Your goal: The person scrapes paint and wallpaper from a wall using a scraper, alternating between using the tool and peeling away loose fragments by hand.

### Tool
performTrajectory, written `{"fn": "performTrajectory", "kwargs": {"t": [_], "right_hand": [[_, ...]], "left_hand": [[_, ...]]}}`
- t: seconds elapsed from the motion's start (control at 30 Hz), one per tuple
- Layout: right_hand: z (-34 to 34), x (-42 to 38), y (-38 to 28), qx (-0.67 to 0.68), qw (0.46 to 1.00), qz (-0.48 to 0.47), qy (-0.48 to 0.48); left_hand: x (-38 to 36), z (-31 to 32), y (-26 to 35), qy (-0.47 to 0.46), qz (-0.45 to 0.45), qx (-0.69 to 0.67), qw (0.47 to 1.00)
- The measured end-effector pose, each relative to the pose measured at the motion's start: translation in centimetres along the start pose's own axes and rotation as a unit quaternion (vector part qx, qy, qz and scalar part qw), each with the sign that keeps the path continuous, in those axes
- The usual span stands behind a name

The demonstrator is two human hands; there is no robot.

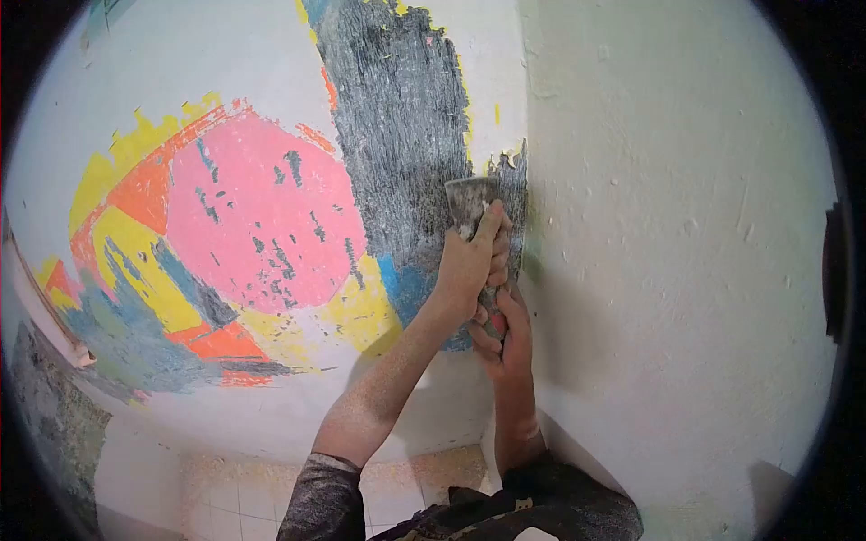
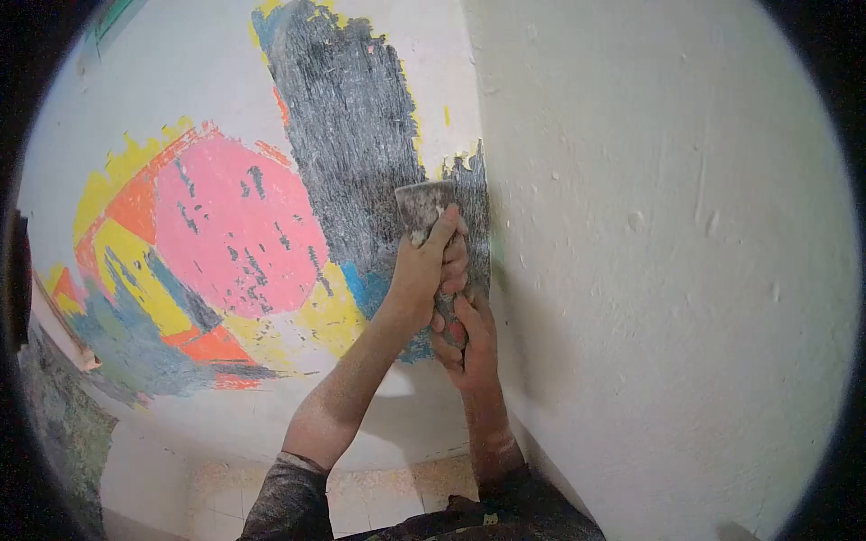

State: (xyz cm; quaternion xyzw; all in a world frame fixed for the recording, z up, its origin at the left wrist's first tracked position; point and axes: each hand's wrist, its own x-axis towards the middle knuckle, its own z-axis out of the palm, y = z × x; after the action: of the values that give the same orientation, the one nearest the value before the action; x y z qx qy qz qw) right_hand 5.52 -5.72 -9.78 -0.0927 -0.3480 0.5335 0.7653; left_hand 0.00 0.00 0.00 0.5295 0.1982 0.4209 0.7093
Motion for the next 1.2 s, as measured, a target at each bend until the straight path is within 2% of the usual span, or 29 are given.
{"fn": "performTrajectory", "kwargs": {"t": [0.07, 0.17, 0.4, 0.5, 0.57, 0.67, 0.8, 0.87, 1.07, 1.2], "right_hand": [[0.2, -0.3, -0.2, 0.028, 0.999, 0.021, 0.005], [-0.5, -1.6, -0.1, 0.001, 0.999, 0.031, 0.023], [-0.2, -1.0, 0.0, 0.026, 0.999, 0.034, 0.031], [0.0, -0.6, -0.3, 0.007, 0.999, 0.037, 0.020], [0.4, 0.4, -0.9, 0.014, 1.000, 0.020, 0.011], [0.9, 0.1, -1.0, 0.020, 0.999, 0.026, 0.036], [1.0, -0.3, -1.0, -0.004, 0.999, 0.028, 0.022], [1.7, 0.7, -1.7, 0.011, 1.000, 0.013, 0.026], [1.9, -1.0, -1.0, -0.012, 0.999, 0.014, 0.045], [2.5, 0.5, -2.2, 0.003, 0.999, 0.012, 0.032]], "left_hand": [[-0.2, 0.2, -0.1, -0.010, 0.027, -0.012, 1.000], [-1.1, 0.3, -0.9, 0.025, -0.006, -0.005, 1.000], [-0.9, 0.2, -0.5, 0.012, 0.011, -0.017, 1.000], [-0.8, 0.2, -0.4, 0.035, 0.005, 0.002, 0.999], [0.0, 0.7, 0.6, 0.011, 0.037, -0.022, 0.999], [-0.2, 0.7, 0.9, 0.008, 0.031, -0.015, 0.999], [-0.3, 0.4, 0.4, 0.024, 0.009, -0.004, 1.000], [0.4, 1.1, 1.4, 0.012, 0.047, -0.011, 0.999], [-0.9, 0.7, 0.9, 0.027, 0.006, -0.017, 0.999], [0.2, 1.2, 2.1, -0.003, 0.040, -0.037, 0.999]]}}
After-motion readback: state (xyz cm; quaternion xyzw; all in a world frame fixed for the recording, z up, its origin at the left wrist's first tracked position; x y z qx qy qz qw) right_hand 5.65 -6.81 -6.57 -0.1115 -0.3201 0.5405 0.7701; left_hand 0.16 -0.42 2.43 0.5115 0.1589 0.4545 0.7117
